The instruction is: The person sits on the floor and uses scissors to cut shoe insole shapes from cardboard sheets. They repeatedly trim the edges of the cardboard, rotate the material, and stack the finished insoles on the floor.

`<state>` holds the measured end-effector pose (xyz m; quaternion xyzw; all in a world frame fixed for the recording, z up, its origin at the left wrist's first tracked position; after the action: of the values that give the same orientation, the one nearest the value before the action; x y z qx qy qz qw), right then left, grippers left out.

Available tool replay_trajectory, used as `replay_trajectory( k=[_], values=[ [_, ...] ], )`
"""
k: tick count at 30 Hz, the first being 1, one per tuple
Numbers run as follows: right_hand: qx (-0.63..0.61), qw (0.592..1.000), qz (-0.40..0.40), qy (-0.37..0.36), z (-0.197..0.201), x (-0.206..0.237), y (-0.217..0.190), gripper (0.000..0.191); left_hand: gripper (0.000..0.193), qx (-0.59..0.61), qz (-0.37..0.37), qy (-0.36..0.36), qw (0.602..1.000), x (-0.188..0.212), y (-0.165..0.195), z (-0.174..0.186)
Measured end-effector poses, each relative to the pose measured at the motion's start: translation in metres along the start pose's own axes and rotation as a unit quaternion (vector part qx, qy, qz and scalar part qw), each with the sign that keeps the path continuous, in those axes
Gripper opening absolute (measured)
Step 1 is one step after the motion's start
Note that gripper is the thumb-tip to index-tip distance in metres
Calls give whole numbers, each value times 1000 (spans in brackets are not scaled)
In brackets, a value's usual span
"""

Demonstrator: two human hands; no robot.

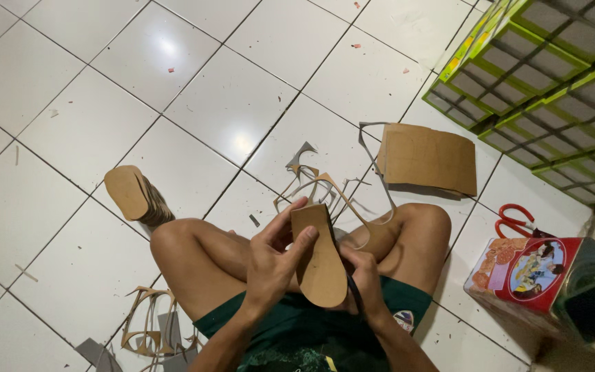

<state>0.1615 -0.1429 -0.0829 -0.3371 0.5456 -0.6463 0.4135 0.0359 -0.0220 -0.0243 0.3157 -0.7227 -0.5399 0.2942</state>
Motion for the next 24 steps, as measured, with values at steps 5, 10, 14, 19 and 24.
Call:
replay_trajectory(
  k=[5,10,14,19,24],
  values=[
    [-77,997,-16,-10,-2,-4,-4,38,56,2,36,-8,999,8,3,-5],
    [-96,994,-56,2,-4,-1,-1,36,57,14,47,-13,999,9,4,-5],
    [-58,998,-10,-15,-1,-1,-4,34,59,6,44,-22,999,8,5,-4],
    [-69,997,-21,-11,1,1,-5,29,62,-9,41,-37,998,6,8,-1],
    [-15,999,-34,-6,3,1,-5,25,64,-26,26,-55,998,2,12,1]
  ],
)
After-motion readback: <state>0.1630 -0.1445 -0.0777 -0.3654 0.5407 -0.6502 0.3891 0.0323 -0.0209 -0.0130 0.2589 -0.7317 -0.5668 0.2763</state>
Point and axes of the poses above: each hand's wrist, its own x-axis away from the middle knuckle, its own z-axis out of the back of the hand, y = z × x, the point moved 3 cm from there along -x, towards the middle knuckle
